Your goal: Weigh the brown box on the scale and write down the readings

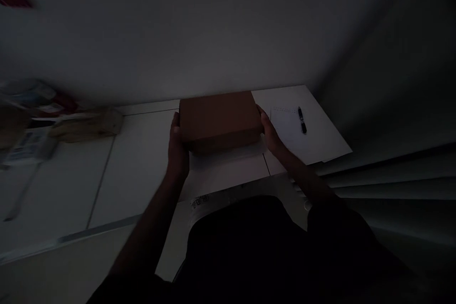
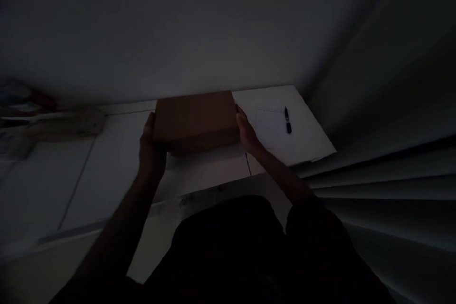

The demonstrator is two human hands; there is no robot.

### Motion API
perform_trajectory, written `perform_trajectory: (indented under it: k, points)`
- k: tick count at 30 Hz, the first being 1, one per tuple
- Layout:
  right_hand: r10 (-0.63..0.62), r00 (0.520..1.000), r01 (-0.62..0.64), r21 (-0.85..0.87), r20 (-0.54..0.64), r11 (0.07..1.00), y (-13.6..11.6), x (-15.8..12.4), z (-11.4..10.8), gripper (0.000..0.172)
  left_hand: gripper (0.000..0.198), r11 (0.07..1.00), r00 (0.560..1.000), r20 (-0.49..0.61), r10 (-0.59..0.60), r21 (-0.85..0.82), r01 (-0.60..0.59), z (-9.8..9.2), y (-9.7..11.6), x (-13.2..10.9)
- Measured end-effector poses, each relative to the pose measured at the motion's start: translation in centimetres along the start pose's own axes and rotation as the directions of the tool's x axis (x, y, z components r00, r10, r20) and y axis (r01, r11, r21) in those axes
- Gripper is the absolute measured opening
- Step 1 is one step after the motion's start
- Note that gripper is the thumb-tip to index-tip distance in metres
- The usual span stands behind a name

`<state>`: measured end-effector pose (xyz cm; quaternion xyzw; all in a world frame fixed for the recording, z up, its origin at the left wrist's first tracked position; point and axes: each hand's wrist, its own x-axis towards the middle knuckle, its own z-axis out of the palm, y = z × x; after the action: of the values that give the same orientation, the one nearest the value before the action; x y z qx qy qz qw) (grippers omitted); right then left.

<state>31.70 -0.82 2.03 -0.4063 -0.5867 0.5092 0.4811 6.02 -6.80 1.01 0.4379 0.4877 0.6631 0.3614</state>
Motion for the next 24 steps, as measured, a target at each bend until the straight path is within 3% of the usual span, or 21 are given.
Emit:
perform_trajectory:
  k: [3, 7, 15, 19, 24]
  points:
    - [-0.047, 0.999, 0.049, -0.071, 0.028, 0.996, -0.6, -0.3, 0.6, 0.085, 0.061, 0.998, 0.999, -0.041, -0.021, -0.054, 0.019, 0.5, 0.0, -0.2]
    - [-0.076, 0.997, 0.077, -0.183, 0.011, 0.98, -0.8, -0.6, 0.9, 0.082, 0.059, 0.997, 0.992, -0.116, -0.042, 0.065, 0.05, 0.7, 0.0, -0.3]
    - [-0.062, 0.998, 0.06, -0.185, -0.009, 0.981, -0.6, -0.8, 1.2, 0.077, 0.057, 0.997, 0.989, -0.134, -0.06, 0.046, 0.066, 0.7, 1.8, -0.6]
    - [-0.078, 0.995, 0.086, -0.172, 0.056, 0.981, -1.8, -0.4, 2.6, 0.079, 0.06, 0.998, 0.986, -0.16, -0.04, 0.034, 0.046, -0.8, 2.5, -0.6]
    - [-0.099, 0.976, 0.127, -0.135, 0.196, 0.983, -3.1, 0.7, 6.4, 0.084, 0.062, 0.999, 0.958, -0.285, -0.03, 0.004, 0.033, -4.3, 4.0, -0.8]
